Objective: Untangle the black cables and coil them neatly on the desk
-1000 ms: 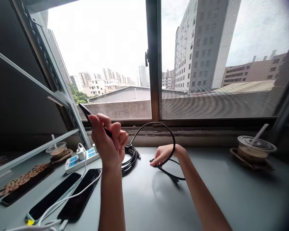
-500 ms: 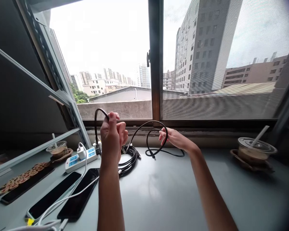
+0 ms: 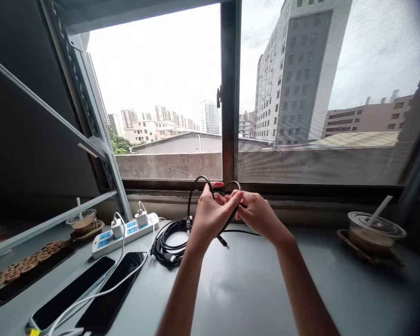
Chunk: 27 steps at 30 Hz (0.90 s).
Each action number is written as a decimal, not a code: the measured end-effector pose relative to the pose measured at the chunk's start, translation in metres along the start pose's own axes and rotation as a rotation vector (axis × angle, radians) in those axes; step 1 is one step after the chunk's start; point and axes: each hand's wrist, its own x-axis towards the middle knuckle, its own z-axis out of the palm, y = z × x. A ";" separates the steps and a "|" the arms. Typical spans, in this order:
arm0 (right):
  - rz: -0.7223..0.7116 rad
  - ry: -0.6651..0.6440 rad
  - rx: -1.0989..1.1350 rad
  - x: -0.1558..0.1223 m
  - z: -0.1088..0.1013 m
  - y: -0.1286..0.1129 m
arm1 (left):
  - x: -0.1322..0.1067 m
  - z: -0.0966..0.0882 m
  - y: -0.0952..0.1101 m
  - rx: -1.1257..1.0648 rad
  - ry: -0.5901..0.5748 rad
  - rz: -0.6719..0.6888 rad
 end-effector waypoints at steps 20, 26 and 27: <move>0.363 0.399 0.410 0.014 -0.011 0.070 | 0.010 -0.041 0.005 -0.154 0.486 0.233; 0.414 0.708 0.702 0.002 -0.043 0.094 | 0.013 -0.062 0.000 -0.285 0.607 0.309; 0.396 0.741 0.747 -0.003 -0.052 0.095 | 0.013 -0.065 -0.001 -0.264 0.583 0.265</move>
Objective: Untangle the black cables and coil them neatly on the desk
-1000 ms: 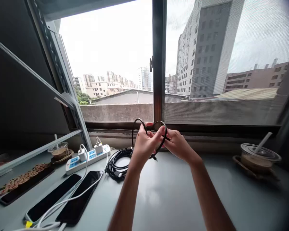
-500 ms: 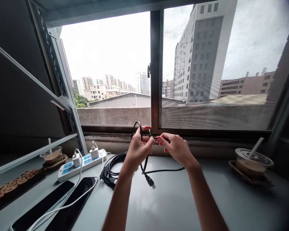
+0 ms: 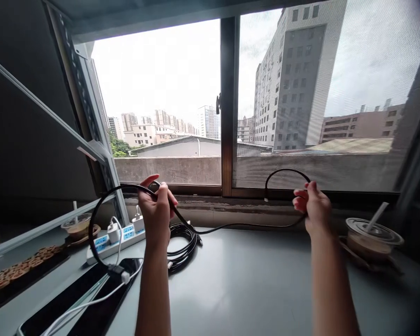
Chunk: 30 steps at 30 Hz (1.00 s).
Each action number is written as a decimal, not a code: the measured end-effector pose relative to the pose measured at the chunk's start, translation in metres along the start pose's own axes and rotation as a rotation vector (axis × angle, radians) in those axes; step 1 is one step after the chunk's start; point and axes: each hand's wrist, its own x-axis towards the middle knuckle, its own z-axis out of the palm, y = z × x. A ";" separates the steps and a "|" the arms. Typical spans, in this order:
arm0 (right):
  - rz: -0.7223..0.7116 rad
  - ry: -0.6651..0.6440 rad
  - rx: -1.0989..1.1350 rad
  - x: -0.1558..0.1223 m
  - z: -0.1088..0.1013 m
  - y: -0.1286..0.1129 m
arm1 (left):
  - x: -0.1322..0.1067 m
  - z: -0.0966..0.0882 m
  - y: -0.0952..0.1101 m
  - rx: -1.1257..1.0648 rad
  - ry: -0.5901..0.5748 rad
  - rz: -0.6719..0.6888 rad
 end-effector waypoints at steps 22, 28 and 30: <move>0.183 -0.417 0.181 -0.045 0.007 -0.055 | -0.008 0.010 0.002 0.082 -0.214 -0.263; 0.042 -0.430 0.373 -0.023 0.008 -0.039 | -0.001 0.009 -0.001 -0.165 0.062 -0.164; 0.062 -0.413 0.361 -0.020 0.008 -0.035 | 0.002 0.007 -0.003 -0.238 0.122 -0.162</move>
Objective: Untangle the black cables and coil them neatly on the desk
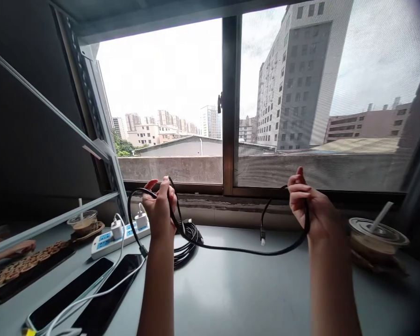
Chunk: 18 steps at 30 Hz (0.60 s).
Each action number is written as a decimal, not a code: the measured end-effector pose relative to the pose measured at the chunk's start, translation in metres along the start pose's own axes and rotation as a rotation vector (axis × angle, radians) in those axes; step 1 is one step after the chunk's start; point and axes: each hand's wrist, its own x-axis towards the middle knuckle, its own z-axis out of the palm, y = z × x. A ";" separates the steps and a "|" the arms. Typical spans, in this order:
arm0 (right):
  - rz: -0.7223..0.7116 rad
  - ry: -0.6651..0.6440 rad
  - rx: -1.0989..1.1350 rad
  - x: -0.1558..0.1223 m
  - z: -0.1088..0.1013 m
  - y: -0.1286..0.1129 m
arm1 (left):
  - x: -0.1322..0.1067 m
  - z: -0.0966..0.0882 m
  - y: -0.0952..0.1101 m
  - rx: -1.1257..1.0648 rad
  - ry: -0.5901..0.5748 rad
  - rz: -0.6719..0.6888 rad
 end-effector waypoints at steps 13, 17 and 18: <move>0.628 -0.188 -0.793 -0.017 -0.032 0.002 | 0.007 -0.014 0.004 -0.094 0.217 0.297; 0.727 -0.131 -0.827 -0.018 -0.047 0.003 | 0.008 -0.013 0.003 -0.118 0.279 0.323; 0.707 -0.112 -0.826 -0.018 -0.050 0.003 | 0.008 -0.012 0.001 -0.116 0.269 0.302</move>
